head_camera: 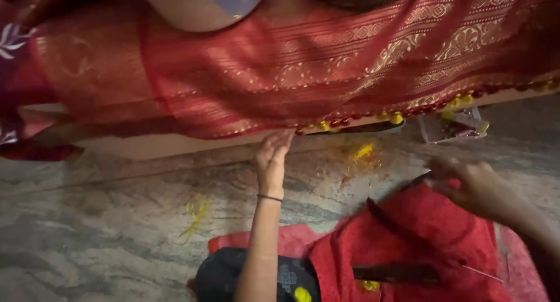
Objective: Tying decorative thread tassels onto the edge of a red saree.
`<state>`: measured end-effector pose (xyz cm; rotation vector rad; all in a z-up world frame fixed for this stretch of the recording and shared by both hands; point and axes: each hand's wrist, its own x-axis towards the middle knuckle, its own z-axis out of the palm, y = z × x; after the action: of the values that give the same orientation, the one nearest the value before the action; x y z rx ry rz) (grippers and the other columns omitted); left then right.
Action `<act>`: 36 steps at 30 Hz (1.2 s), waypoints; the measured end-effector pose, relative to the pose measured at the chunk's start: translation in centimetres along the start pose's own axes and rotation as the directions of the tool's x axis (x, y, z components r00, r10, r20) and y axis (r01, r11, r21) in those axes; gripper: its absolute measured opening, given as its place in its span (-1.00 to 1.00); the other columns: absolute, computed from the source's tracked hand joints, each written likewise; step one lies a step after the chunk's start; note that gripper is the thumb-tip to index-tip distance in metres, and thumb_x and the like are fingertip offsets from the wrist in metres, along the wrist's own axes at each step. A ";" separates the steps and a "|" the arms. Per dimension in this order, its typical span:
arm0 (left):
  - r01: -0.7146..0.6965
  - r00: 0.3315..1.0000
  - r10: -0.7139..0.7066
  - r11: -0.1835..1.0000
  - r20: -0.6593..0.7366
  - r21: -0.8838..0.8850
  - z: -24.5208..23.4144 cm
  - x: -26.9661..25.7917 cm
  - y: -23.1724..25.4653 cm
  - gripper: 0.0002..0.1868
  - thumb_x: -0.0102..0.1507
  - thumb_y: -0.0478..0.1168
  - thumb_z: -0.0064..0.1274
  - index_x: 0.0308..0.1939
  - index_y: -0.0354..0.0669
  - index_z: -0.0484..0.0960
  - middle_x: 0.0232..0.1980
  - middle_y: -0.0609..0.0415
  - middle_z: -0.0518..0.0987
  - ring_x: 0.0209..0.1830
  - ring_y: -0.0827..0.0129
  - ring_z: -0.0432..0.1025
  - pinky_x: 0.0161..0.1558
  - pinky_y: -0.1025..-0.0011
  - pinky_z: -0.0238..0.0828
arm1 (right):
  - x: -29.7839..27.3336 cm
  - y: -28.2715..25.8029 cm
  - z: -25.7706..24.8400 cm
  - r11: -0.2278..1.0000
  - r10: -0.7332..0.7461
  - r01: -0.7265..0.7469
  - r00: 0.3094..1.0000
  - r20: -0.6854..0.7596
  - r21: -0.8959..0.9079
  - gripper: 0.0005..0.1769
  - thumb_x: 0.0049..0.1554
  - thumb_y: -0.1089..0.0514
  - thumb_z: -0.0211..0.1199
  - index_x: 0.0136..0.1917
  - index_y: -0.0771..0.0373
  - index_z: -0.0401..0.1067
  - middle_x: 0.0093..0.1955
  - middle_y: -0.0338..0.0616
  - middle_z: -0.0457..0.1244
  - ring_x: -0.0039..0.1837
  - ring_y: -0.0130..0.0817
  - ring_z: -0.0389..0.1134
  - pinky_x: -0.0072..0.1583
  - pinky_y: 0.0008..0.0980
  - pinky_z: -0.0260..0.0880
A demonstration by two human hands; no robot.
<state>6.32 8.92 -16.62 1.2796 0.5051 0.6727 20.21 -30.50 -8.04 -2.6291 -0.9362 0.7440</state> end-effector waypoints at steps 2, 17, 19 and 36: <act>-0.028 0.997 0.042 0.983 0.068 -0.183 2.3 -2.8 7.7 -0.71 0.22 -0.40 0.03 0.03 -0.29 0.60 0.00 0.09 0.69 0.08 0.36 0.56 0.18 0.46 0.48 | 1.1 -3.9 -0.9 0.964 -0.097 0.138 0.978 -0.185 0.227 -0.50 0.14 -0.11 0.28 0.25 0.18 0.45 0.16 -0.06 0.43 0.12 -0.16 0.53 0.19 -0.11 0.56; -0.012 0.993 0.044 0.964 0.114 -0.264 5.2 -8.0 12.7 -0.91 0.31 -0.39 0.17 -0.12 -0.30 0.66 -0.09 0.12 0.66 -0.06 0.54 0.50 0.07 0.54 0.40 | 3.1 -21.0 -1.3 -0.258 -0.205 0.120 0.963 -0.175 0.959 -0.74 0.22 0.26 0.17 0.20 0.20 0.41 0.20 -0.16 0.38 0.30 -0.27 0.38 0.23 -0.20 0.41; -0.043 0.990 0.087 0.939 0.114 -0.341 5.4 -8.2 13.0 -0.93 0.33 -0.39 0.16 -0.11 -0.32 0.66 -0.06 0.11 0.65 -0.04 0.53 0.48 0.11 0.51 0.36 | 3.1 -21.9 -0.8 -0.359 -0.177 0.158 0.956 -0.234 0.920 -0.77 0.21 0.28 0.23 0.16 0.18 0.45 0.15 -0.19 0.40 0.22 -0.34 0.40 0.21 -0.27 0.40; -0.043 0.983 0.121 0.884 0.139 -0.465 7.3 -9.7 13.4 -0.87 0.38 -0.39 0.08 0.01 -0.29 0.58 0.01 0.08 0.61 0.03 0.46 0.45 0.20 0.42 0.34 | 0.8 -24.1 -0.8 -0.277 -0.013 0.381 0.917 -0.400 0.882 -0.81 0.15 0.39 0.31 0.05 0.29 0.44 -0.03 -0.17 0.36 0.03 -0.40 0.38 0.10 -0.40 0.36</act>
<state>2.04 -1.07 -2.18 0.8960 0.1379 0.7009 8.75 -11.68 1.74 -0.8605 -0.2642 0.5762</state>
